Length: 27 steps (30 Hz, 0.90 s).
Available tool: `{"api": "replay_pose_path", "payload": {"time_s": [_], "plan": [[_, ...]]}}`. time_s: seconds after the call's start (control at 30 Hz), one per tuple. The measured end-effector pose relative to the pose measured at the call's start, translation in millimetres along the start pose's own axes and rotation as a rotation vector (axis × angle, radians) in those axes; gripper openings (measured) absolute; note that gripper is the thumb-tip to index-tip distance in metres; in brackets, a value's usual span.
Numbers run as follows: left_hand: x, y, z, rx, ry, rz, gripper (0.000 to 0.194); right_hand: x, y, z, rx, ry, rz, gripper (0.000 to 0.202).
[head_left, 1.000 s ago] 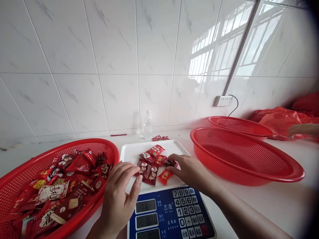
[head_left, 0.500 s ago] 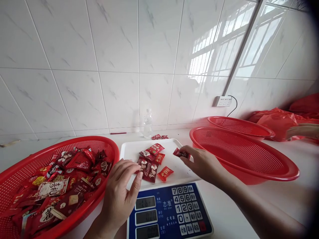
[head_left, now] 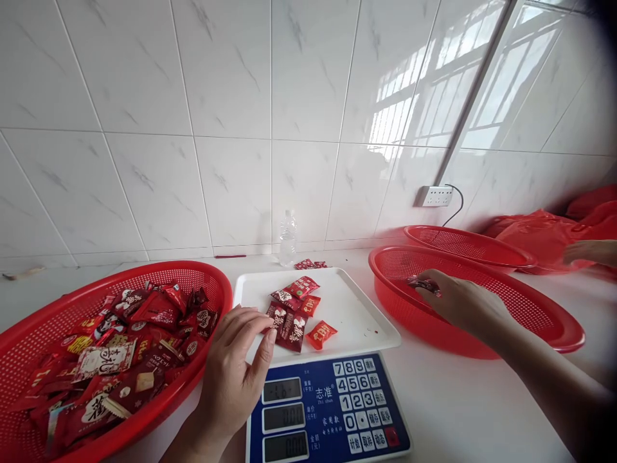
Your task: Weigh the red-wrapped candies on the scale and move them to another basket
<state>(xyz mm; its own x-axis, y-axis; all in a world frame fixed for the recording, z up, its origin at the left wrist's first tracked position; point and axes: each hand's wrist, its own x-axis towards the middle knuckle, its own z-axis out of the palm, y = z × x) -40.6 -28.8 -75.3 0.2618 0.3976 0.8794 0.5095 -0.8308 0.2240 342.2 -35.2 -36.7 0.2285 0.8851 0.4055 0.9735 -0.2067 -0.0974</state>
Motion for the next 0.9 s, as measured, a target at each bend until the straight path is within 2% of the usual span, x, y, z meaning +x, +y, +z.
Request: {"api": "replay_pose_path", "payload": {"time_s": [0.13,0.23,0.33,0.47,0.63,0.73,0.9], "plan": [[0,0,-0.1,0.000,0.003,0.000,0.010,-2,9,0,-0.050,-0.056,0.059,0.031],[-1,-1,-0.2,0.003,-0.001,-0.003,0.010,-4,0,-2,-0.043,-0.058,0.017,0.034],[-2,-2,-0.1,0.008,-0.003,-0.002,0.010,-9,-22,-2,0.014,-0.058,-0.115,0.036],[-1,-1,-0.3,0.010,0.004,0.002,0.009,-18,-63,2,0.129,-0.107,-0.356,0.031],[0,-2,0.0,0.021,0.020,0.003,0.009,-31,-109,2,0.377,-0.290,-0.720,0.030],[0,-2,-0.1,0.022,0.018,-0.001,0.010,-32,-126,0,0.442,-0.371,-0.801,0.028],[-1,-2,-0.7,0.020,0.010,-0.010,0.008,-29,-139,-1,0.463,-0.401,-0.854,0.029]]}}
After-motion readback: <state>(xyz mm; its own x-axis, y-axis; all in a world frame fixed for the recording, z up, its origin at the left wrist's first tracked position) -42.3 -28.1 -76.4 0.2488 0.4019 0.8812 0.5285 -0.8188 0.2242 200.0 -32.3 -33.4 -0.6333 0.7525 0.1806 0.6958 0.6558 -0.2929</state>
